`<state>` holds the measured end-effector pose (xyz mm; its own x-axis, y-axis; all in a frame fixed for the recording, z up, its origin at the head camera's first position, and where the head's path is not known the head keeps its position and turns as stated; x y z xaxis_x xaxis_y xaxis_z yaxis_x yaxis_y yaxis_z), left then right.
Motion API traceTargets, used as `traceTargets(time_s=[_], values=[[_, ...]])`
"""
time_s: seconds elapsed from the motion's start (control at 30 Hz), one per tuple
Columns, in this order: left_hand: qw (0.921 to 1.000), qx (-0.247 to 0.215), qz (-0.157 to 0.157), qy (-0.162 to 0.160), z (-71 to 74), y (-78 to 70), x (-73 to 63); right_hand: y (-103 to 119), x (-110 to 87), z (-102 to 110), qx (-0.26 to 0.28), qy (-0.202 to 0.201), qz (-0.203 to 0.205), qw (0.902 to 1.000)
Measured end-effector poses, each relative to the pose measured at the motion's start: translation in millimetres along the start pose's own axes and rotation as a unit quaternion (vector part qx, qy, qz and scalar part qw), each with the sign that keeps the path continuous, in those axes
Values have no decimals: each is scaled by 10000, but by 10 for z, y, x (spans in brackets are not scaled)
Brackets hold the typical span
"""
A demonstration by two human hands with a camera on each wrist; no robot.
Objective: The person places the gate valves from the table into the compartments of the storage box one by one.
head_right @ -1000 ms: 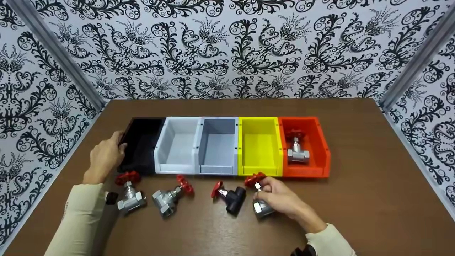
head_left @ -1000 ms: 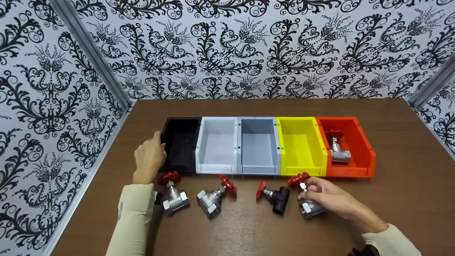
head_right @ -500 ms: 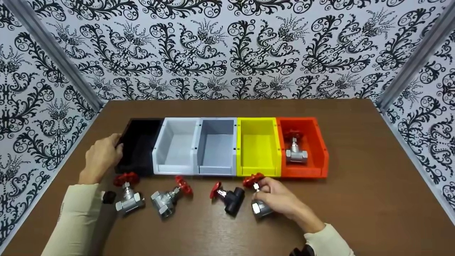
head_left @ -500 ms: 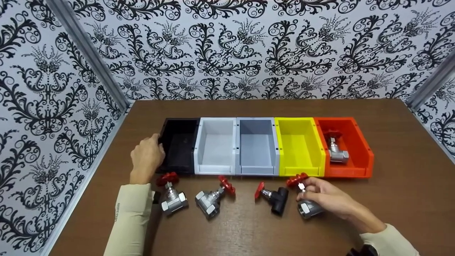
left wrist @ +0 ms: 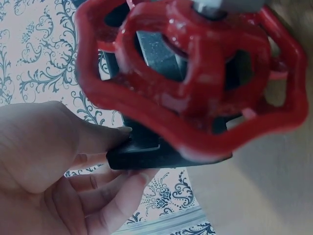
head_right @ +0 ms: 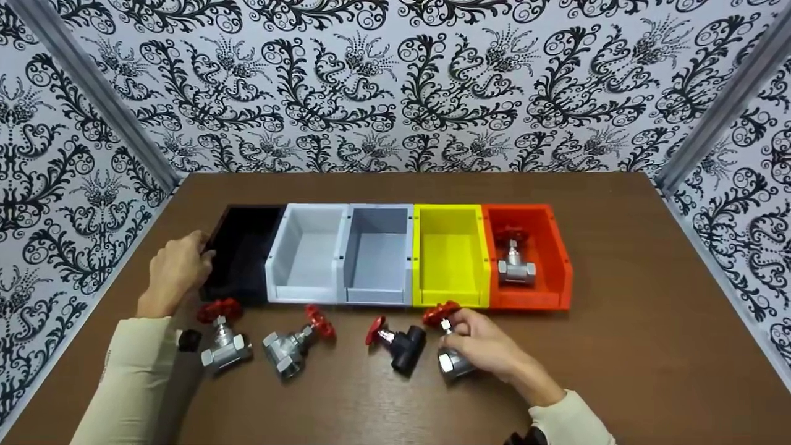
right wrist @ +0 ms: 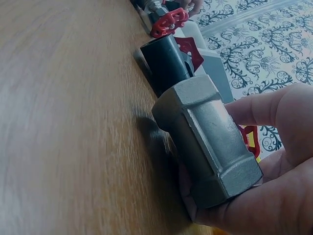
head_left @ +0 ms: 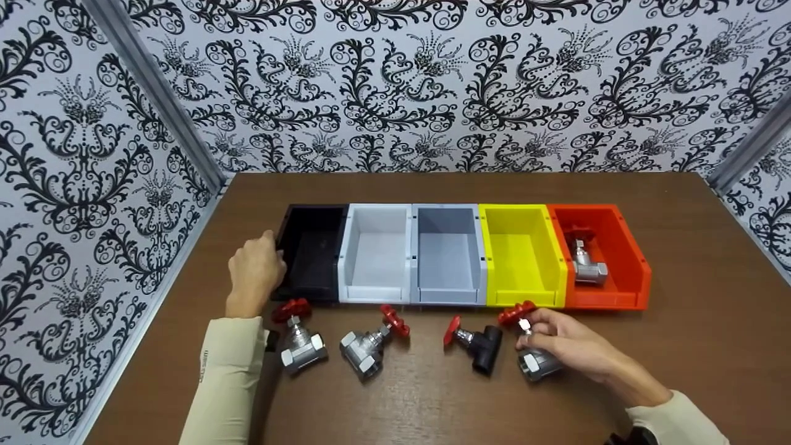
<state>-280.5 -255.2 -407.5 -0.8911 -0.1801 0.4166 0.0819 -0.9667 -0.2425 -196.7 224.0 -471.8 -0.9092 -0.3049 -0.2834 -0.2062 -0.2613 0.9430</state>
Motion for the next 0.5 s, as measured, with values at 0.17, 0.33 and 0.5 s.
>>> traceTargets(time_s=[0.17, 0.33, 0.5], values=[[9999, -8, 101, 21, 5, 12, 3, -1, 0, -14, -67, -70, -3, 10000], [9998, -23, 202, 92, 6, 40, -4, 8, 1, -49, -42, -93, -32, 9999], [9998, -49, 164, 49, 6, 27, 1, 88, -25, -53, -47, -38, -4, 10000]])
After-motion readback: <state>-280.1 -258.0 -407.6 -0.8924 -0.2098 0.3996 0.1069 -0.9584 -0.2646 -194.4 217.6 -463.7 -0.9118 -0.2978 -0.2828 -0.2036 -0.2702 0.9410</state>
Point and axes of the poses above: each hand's wrist, its own x-axis towards the middle knuckle, its own z-axis out of the back of the hand, y = z × x, the point moved 4 cm from there along x, towards the middle knuckle, and after that the axes turned 11 degrees about -y, right-handed, at the moved point
